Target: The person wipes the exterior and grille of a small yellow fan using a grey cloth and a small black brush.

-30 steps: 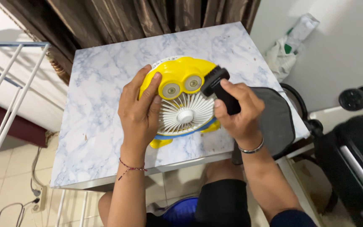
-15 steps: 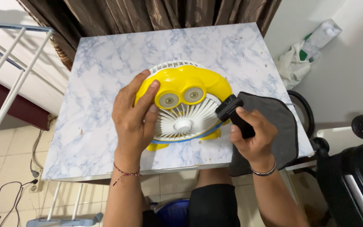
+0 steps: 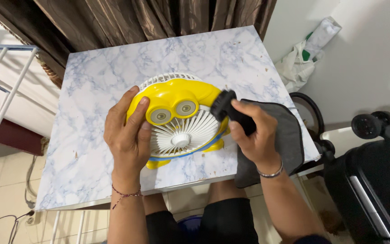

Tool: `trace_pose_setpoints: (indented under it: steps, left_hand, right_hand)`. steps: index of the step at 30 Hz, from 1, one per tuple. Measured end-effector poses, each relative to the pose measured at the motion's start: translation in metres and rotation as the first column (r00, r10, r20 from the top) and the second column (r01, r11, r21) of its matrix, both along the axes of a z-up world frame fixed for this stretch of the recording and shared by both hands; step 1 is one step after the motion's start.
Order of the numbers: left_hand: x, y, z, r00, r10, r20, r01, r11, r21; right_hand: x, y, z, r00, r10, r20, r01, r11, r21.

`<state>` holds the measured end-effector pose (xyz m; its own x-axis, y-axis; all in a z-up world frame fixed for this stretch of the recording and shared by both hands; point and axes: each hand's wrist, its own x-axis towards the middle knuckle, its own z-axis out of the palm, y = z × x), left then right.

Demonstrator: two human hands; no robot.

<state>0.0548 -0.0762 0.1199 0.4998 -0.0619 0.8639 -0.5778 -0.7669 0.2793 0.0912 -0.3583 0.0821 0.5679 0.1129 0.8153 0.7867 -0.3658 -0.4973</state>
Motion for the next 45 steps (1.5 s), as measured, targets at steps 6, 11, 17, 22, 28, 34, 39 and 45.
trace_pose_setpoints:
  steps: [6, 11, 17, 22, 28, 34, 39, 45]
  left_hand:
    - [0.001, 0.001, -0.002, 1.000, -0.010, 0.008, 0.010, 1.000, -0.003]
    - [0.001, 0.004, 0.000, 1.000, -0.011, 0.013, 0.011, 1.000, 0.010]
    - [0.000, 0.007, -0.001, 1.000, -0.031, -0.005, 0.031, 0.999, 0.013]
    - [0.000, 0.008, 0.003, 1.000, -0.025, -0.007, 0.025, 1.000, 0.007]
    - [0.001, 0.011, 0.004, 0.999, -0.048, -0.013, 0.048, 0.999, -0.014]
    - [-0.001, 0.020, -0.005, 0.990, -0.129, -0.063, 0.125, 0.990, -0.066]
    - [-0.001, 0.029, -0.015, 0.954, -0.288, -0.090, 0.249, 0.920, -0.304]
    - [-0.001, 0.039, -0.033, 0.932, -0.352, -0.088, 0.304, 0.890, -0.341]
  right_hand:
    - [-0.024, -0.008, -0.066, 0.992, -0.082, -0.094, 0.085, 0.996, 0.028]
    - [-0.028, 0.004, -0.050, 0.980, -0.192, -0.045, 0.193, 0.981, 0.010]
    - [-0.022, 0.035, 0.009, 0.993, -0.110, 0.044, 0.107, 0.992, 0.067]
    - [-0.026, 0.064, 0.014, 0.995, -0.069, 0.069, 0.064, 0.996, 0.063]
    - [-0.035, 0.065, -0.014, 0.968, -0.221, 0.120, 0.224, 0.974, -0.016]
    - [-0.045, 0.077, 0.003, 0.965, -0.233, 0.119, 0.226, 0.971, 0.074]
    - [-0.049, 0.100, 0.011, 0.958, -0.214, 0.190, 0.234, 0.968, -0.089]
    - [-0.066, 0.109, 0.010, 0.972, -0.162, 0.168, 0.183, 0.976, -0.121]
